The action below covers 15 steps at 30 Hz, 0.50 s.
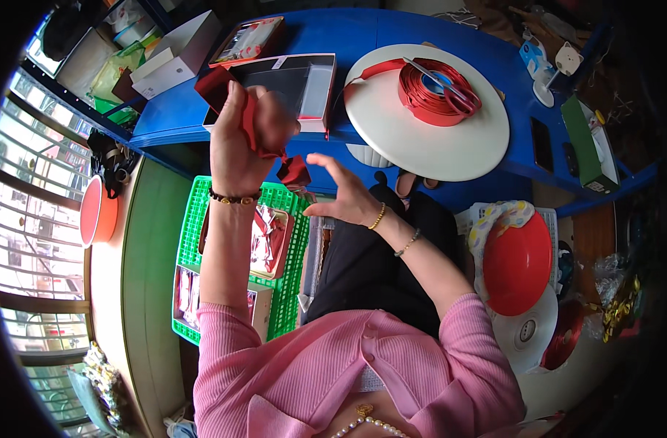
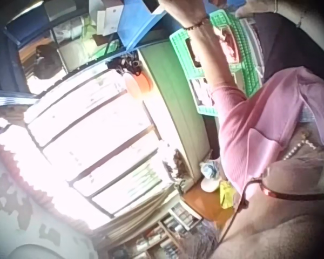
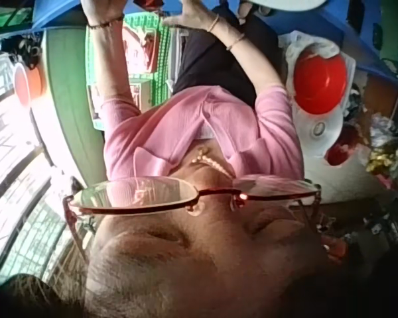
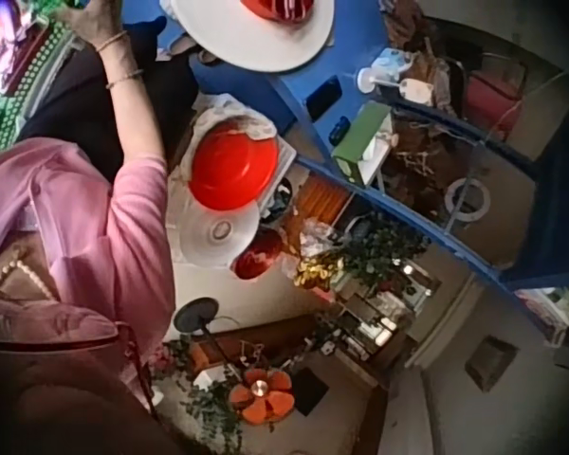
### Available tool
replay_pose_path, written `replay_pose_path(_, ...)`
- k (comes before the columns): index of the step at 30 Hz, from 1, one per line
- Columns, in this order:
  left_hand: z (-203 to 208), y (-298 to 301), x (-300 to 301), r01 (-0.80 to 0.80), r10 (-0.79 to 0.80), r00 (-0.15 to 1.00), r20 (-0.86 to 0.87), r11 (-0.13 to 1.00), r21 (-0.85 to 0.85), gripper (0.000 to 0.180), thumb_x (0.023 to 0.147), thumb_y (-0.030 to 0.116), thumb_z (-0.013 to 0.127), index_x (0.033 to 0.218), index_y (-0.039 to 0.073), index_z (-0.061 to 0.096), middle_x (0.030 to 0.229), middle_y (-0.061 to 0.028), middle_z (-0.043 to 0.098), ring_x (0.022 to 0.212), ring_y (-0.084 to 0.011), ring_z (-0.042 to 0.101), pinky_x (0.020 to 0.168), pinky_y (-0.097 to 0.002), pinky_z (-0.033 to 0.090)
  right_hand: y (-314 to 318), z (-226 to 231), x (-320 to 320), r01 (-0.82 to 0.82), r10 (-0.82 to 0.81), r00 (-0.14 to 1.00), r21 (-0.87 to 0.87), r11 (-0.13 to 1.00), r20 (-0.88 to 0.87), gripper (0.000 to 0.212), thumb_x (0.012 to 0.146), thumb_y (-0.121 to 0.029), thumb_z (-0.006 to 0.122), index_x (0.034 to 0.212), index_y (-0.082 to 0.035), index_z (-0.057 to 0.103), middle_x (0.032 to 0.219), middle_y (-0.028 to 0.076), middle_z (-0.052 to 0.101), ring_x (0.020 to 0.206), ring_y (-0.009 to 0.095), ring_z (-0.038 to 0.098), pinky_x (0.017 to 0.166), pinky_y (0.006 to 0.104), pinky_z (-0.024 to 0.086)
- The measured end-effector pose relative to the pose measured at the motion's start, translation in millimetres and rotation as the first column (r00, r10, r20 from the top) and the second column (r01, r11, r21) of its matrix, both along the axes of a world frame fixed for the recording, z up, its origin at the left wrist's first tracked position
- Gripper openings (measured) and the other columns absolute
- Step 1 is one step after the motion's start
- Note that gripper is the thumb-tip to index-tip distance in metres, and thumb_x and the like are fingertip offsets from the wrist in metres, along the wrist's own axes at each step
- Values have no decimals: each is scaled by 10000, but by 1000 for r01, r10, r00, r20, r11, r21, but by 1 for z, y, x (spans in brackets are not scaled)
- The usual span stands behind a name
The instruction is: Making decorative red ribbon bows by cutting ribbon from a roll and tying them manually.
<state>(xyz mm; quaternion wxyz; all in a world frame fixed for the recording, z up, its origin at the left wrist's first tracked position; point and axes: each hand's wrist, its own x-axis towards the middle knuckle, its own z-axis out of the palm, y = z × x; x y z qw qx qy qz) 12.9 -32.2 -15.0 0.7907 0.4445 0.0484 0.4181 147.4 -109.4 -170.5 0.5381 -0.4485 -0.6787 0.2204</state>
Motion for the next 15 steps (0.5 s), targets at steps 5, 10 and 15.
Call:
replay_pose_path(5,15,15,-16,52,-53,999,9,994,100,459,981,395,281,856,34,537,603,-18,416,519,-130,385,662,-336,449,0,-10,-7,-304,160,918,-385,871,-362,385,735,-215,751,981,10,558,935,78,638,876,137,618,777,269,500)
replay_pose_path(10,-6,58,-36,-279,307,941,-142,942,186,494,968,432,319,802,43,573,563,-2,405,471,-104,334,575,-262,382,-32,19,9,-503,327,707,-121,856,-627,152,768,-69,704,887,-23,622,1058,90,612,1026,146,556,867,292,454)
replay_pose_path(15,-81,34,-6,-190,233,907,-352,970,151,654,885,631,306,1017,40,553,697,11,488,552,-82,450,523,-215,363,-29,66,31,-370,326,769,33,928,-550,147,734,-87,730,856,-122,655,1379,144,400,1310,265,319,1021,401,267)
